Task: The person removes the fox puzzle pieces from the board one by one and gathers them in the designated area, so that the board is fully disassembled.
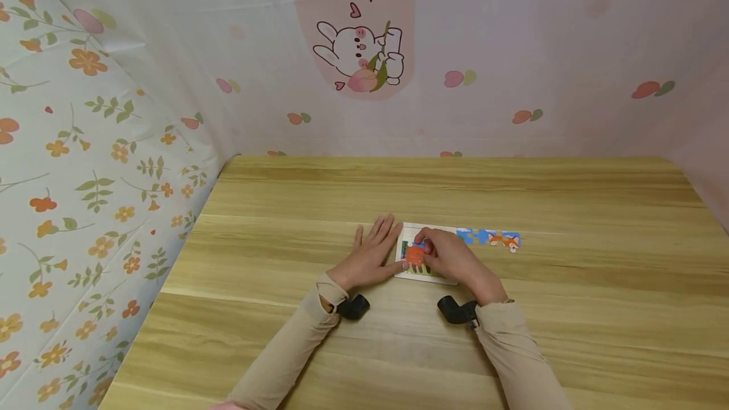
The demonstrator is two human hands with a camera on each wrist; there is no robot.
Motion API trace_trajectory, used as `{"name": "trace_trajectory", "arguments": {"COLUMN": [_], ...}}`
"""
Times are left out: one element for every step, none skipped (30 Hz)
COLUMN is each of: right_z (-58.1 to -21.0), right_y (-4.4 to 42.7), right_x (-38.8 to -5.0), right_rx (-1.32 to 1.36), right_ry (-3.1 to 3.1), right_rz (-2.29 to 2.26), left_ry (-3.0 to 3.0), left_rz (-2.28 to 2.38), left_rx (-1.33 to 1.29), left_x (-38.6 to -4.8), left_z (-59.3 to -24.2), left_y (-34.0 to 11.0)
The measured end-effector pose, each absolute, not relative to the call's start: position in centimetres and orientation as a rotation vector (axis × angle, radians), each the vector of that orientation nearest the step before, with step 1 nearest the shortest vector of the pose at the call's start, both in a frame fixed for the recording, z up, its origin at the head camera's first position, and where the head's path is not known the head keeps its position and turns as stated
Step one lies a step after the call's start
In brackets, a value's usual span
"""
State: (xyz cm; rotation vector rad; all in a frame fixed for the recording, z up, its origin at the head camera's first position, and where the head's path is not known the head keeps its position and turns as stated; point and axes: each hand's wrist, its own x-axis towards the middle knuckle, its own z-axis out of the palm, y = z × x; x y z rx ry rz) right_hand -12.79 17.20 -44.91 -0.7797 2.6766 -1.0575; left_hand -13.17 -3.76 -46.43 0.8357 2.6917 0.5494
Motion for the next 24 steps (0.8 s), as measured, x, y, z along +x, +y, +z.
{"name": "trace_trajectory", "arguments": {"right_z": [-44.89, -44.88, -44.86, -44.85, -44.83, -44.81, -44.81, -44.81, -44.82, -44.83, -44.84, -44.84, -44.85, -44.85, -44.85, -44.84, -44.83, -44.84, -44.85, -44.88, -44.91, -44.92, -44.94, -44.93], "right_y": [17.22, 17.25, 17.24, 17.24, 17.24, 17.24, 17.24, 17.24, 17.23, 17.24, 17.25, 17.23, 17.23, 17.23, 17.22, 17.23, 17.24, 17.26, 17.28, 17.31, 17.34, 17.35, 17.35, 17.32], "right_x": [-12.78, -12.77, -12.77, -12.76, -12.76, -12.75, -12.76, -12.75, -12.74, -12.74, -12.74, -12.75, -12.75, -12.75, -12.76, -12.77, -12.75, -12.74, -12.73, -12.72, -12.71, -12.69, -12.68, -12.69], "right_rx": [-0.780, -0.777, -0.780, -0.780, -0.780, -0.779, -0.780, -0.777, -0.778, -0.775, -0.772, -0.773, -0.771, -0.769, -0.770, -0.770, -0.771, -0.771, -0.774, -0.777, -0.780, -0.782, -0.786, -0.794], "right_ry": [2.674, 2.672, 2.670, 2.669, 2.667, 2.665, 2.667, 2.668, 2.670, 2.672, 2.673, 2.673, 2.674, 2.671, 2.670, 2.668, 2.667, 2.667, 2.667, 2.669, 2.671, 2.674, 2.677, 2.680], "right_rz": [-1.063, -1.064, -1.069, -1.071, -1.074, -1.077, -1.074, -1.072, -1.069, -1.064, -1.060, -1.058, -1.057, -1.059, -1.060, -1.066, -1.070, -1.074, -1.076, -1.074, -1.073, -1.074, -1.073, -1.076], "left_ry": [2.695, 2.699, 2.704, 2.708, 2.714, 2.717, 2.716, 2.718, 2.719, 2.721, 2.720, 2.718, 2.718, 2.720, 2.720, 2.720, 2.717, 2.718, 2.718, 2.717, 2.716, 2.714, 2.712, 2.711], "left_rz": [0.538, 0.524, 0.509, 0.496, 0.484, 0.479, 0.478, 0.473, 0.473, 0.473, 0.479, 0.483, 0.482, 0.478, 0.478, 0.474, 0.478, 0.472, 0.472, 0.470, 0.470, 0.479, 0.489, 0.499], "left_rx": [0.833, 0.833, 0.833, 0.832, 0.832, 0.834, 0.835, 0.836, 0.837, 0.838, 0.839, 0.838, 0.837, 0.835, 0.834, 0.831, 0.829, 0.826, 0.826, 0.826, 0.826, 0.828, 0.829, 0.832], "left_x": [-13.16, -13.15, -13.14, -13.14, -13.13, -13.14, -13.13, -13.13, -13.14, -13.15, -13.15, -13.14, -13.13, -13.15, -13.15, -13.15, -13.13, -13.15, -13.17, -13.19, -13.19, -13.18, -13.18, -13.18], "left_z": [-46.42, -46.42, -46.41, -46.42, -46.44, -46.47, -46.44, -46.46, -46.47, -46.50, -46.48, -46.45, -46.43, -46.45, -46.45, -46.43, -46.40, -46.40, -46.43, -46.44, -46.44, -46.41, -46.45, -46.46], "left_y": [-3.73, -3.70, -3.68, -3.65, -3.63, -3.61, -3.61, -3.61, -3.59, -3.58, -3.59, -3.58, -3.58, -3.56, -3.55, -3.53, -3.52, -3.50, -3.50, -3.48, -3.48, -3.50, -3.56, -3.62]}}
